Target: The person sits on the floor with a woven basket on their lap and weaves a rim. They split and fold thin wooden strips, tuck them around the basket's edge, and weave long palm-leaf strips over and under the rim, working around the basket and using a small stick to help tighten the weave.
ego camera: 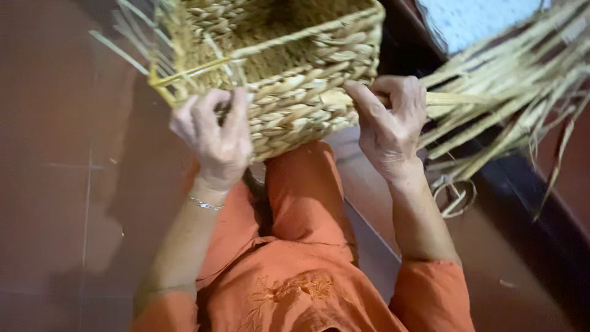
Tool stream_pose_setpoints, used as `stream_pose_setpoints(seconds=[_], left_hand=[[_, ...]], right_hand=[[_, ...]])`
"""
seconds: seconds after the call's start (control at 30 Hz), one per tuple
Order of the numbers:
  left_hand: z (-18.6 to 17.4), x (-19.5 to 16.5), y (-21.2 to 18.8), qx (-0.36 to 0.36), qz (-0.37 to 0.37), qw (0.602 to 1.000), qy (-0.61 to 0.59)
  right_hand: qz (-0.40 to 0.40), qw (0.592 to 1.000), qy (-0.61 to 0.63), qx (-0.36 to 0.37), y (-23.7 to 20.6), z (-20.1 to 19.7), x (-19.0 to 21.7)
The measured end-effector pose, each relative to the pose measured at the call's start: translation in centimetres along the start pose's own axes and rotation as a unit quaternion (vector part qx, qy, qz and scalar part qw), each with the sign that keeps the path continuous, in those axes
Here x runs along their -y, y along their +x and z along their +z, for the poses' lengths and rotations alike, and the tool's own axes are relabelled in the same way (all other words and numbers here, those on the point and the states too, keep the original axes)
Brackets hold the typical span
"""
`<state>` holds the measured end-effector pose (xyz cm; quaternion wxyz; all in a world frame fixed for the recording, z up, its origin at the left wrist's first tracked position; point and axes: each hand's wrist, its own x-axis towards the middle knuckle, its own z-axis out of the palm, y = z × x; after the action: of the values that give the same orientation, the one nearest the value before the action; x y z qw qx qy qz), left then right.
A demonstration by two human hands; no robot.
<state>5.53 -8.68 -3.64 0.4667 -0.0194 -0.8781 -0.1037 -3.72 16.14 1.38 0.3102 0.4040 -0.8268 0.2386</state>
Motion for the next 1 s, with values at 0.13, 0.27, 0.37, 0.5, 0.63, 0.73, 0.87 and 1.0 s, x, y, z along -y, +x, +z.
stream_pose_setpoints(seconds=[0.13, 0.27, 0.37, 0.5, 0.63, 0.73, 0.87, 1.0], left_hand=[[0.0, 0.3, 0.8, 0.008, -0.006, 0.999, -0.036], [-0.2, 0.6, 1.3, 0.023, -0.018, 0.997, -0.078], [-0.3, 0.8, 1.8, 0.022, -0.024, 0.994, -0.101], [-0.5, 1.6, 2.1, 0.034, -0.018, 0.989, -0.143], [-0.6, 2.0, 1.8, 0.053, -0.012, 0.989, -0.138], [-0.4, 1.5, 1.5, 0.044, 0.016, 0.996, -0.070], [-0.4, 0.8, 1.3, 0.054, -0.011, 0.997, -0.059], [-0.6, 0.7, 1.3, 0.084, -0.061, 0.991, -0.079]], right_hand=[[-0.051, 0.998, -0.037, 0.026, 3.0, 1.9, 1.1], [-0.046, 0.999, 0.007, 0.005, 5.1, 3.3, 2.6], [-0.039, 0.999, 0.013, -0.002, 5.9, 4.1, 3.3], [-0.021, 0.999, -0.024, 0.027, 6.2, 4.2, 3.6], [-0.023, 0.999, -0.035, 0.028, 6.4, 3.9, 3.7], [-0.037, 0.999, -0.026, 0.023, 6.7, 4.3, 4.0], [-0.059, 0.997, -0.043, 0.009, 7.3, 6.1, 4.7], [-0.069, 0.997, -0.042, 0.002, 7.6, 7.6, 5.2]])
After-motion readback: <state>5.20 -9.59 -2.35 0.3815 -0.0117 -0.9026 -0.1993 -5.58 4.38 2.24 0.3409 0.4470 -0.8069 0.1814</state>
